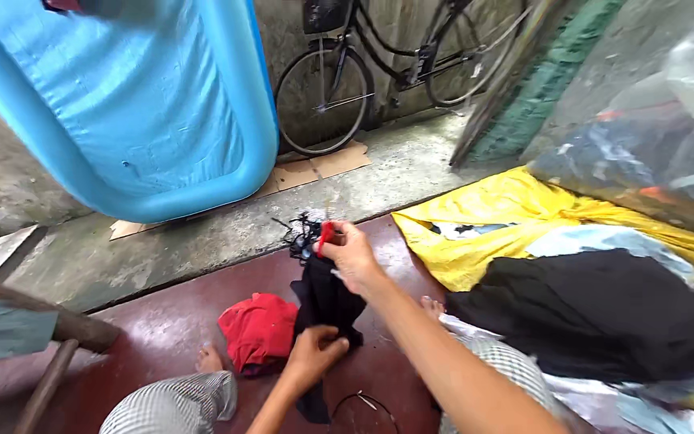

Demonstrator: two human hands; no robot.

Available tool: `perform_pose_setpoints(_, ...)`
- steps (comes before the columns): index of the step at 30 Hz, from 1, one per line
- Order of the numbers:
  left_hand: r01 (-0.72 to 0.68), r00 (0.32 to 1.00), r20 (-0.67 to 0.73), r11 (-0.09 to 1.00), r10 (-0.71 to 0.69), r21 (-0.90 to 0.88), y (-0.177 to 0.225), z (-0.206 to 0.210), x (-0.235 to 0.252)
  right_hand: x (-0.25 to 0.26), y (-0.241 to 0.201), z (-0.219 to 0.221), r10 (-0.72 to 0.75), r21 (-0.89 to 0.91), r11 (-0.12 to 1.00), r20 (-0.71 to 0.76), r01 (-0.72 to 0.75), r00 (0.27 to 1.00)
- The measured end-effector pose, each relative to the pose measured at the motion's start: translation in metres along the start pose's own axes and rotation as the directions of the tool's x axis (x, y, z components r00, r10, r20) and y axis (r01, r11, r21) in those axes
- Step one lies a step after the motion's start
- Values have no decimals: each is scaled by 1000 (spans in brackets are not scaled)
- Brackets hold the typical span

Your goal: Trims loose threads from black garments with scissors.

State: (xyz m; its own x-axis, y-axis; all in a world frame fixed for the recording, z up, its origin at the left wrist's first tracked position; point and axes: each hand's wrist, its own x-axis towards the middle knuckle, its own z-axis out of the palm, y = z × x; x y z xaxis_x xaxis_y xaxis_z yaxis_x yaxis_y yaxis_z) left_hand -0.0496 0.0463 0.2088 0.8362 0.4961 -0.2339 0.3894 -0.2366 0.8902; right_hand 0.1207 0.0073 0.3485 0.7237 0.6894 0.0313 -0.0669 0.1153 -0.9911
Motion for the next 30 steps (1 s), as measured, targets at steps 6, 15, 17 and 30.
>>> perform_pose_setpoints(6, 359, 889, -92, 807, -449, -469, -41, 93, 35, -21, 0, -1, 11, 26, 1000, -34, -10, 999)
perform_pose_setpoints(15, 88, 903, -11, 212, -429, -973, -56, 97, 57, -15, -26, -24, 58, 181, 983, -106, -38, 993)
perform_pose_setpoints(17, 67, 944, 16, 144, -331, -987, -56, 89, 61, -15, -26, -27, 56, 193, 981, -126, -31, 990)
perform_pose_setpoints(30, 2, 965, -112, 435, -236, -900, -20, 57, 38, -4, -23, -28, 104, 199, 978, -208, -62, 973)
